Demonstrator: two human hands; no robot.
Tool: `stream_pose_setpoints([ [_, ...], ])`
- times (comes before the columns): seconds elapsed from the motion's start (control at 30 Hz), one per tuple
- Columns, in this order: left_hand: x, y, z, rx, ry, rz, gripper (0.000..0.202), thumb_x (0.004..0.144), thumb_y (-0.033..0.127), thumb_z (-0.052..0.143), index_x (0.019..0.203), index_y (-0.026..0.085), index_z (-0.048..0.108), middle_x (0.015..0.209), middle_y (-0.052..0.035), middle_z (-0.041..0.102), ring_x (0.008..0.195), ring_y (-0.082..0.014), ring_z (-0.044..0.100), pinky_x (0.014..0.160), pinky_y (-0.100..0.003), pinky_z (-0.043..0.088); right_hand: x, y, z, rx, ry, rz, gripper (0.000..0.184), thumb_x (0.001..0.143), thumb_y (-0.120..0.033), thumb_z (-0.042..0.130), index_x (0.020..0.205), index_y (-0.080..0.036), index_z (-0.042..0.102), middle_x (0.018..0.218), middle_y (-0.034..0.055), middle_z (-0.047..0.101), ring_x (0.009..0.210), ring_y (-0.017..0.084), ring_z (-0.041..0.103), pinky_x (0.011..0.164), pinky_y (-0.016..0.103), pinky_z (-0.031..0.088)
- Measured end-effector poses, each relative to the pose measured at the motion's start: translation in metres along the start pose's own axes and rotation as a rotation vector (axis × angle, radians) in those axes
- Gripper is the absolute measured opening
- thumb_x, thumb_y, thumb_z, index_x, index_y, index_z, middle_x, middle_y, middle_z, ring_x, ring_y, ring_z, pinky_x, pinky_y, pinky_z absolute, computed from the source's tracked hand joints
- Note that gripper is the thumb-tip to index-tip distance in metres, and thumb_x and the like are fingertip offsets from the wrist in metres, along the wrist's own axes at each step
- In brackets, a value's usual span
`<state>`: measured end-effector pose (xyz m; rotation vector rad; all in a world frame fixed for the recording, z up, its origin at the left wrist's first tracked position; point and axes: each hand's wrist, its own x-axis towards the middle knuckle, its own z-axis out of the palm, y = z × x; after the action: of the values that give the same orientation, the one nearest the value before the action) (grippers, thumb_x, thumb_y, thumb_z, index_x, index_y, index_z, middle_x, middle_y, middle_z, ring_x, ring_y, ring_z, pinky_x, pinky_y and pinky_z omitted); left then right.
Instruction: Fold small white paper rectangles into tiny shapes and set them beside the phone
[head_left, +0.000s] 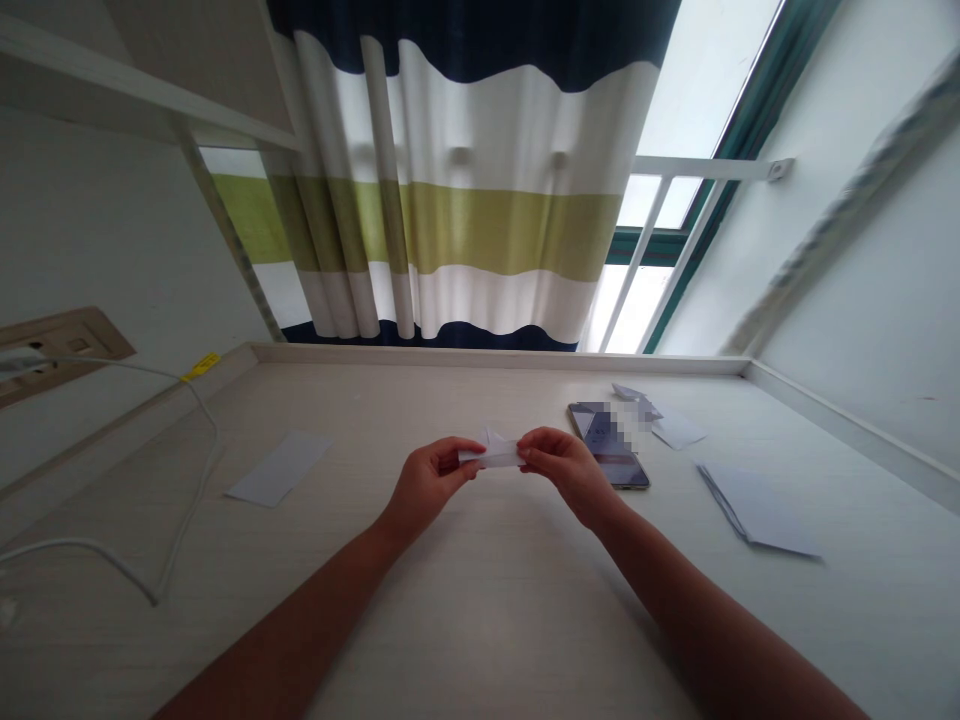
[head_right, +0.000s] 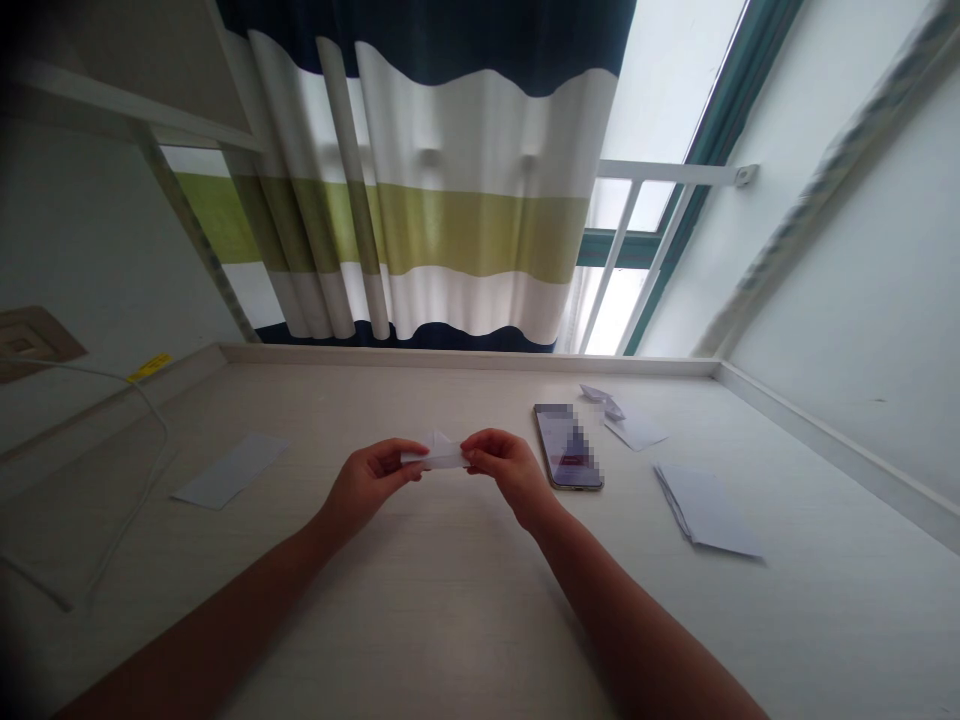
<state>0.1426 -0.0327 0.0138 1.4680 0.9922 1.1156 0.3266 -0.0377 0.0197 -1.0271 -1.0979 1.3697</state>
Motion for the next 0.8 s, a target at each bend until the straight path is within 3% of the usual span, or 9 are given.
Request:
stream_pose_setpoints([
  [0.3, 0.0015, 0.002, -0.0014, -0.02, 0.059, -0.033, 0.022, 0.062, 0.027, 0.067, 0.08, 0.014, 0.067, 0.077, -0.0037, 0.069, 0.067, -0.0169, 0.064, 0.068, -0.031, 0.053, -0.0022, -0.0052, 0.0004, -0.182, -0.031, -0.087, 0.015, 0.062, -0.025, 0.068, 0.076, -0.019, 0.069, 0.074, 0.0011, 0.065, 0.07, 0.013, 0.057, 0.071, 0.031, 0.046],
  [0.5, 0.0012, 0.0043, -0.0043, 0.004, 0.039, -0.065, 0.028, 0.06, 0.025, 0.07, 0.087, 0.015, 0.067, 0.064, -0.0013, 0.067, 0.063, -0.0152, 0.063, 0.065, -0.027, 0.051, -0.0019, -0.008, -0.0022, -0.255, -0.063, -0.109, 0.025, 0.059, -0.024, 0.072, 0.083, -0.019, 0.069, 0.079, 0.0022, 0.068, 0.077, 0.016, 0.061, 0.078, 0.035, 0.047],
  [0.8, 0.0023, 0.0021, -0.0019, -0.071, 0.054, -0.071, 0.023, 0.062, 0.023, 0.068, 0.083, 0.014, 0.069, 0.077, -0.0056, 0.071, 0.076, -0.0199, 0.065, 0.074, -0.033, 0.052, -0.0012, -0.0045, -0.0036, -0.442, 0.006, -0.274, 0.016, 0.063, -0.027, 0.069, 0.077, -0.019, 0.069, 0.072, 0.0032, 0.066, 0.067, 0.016, 0.059, 0.066, 0.033, 0.048],
])
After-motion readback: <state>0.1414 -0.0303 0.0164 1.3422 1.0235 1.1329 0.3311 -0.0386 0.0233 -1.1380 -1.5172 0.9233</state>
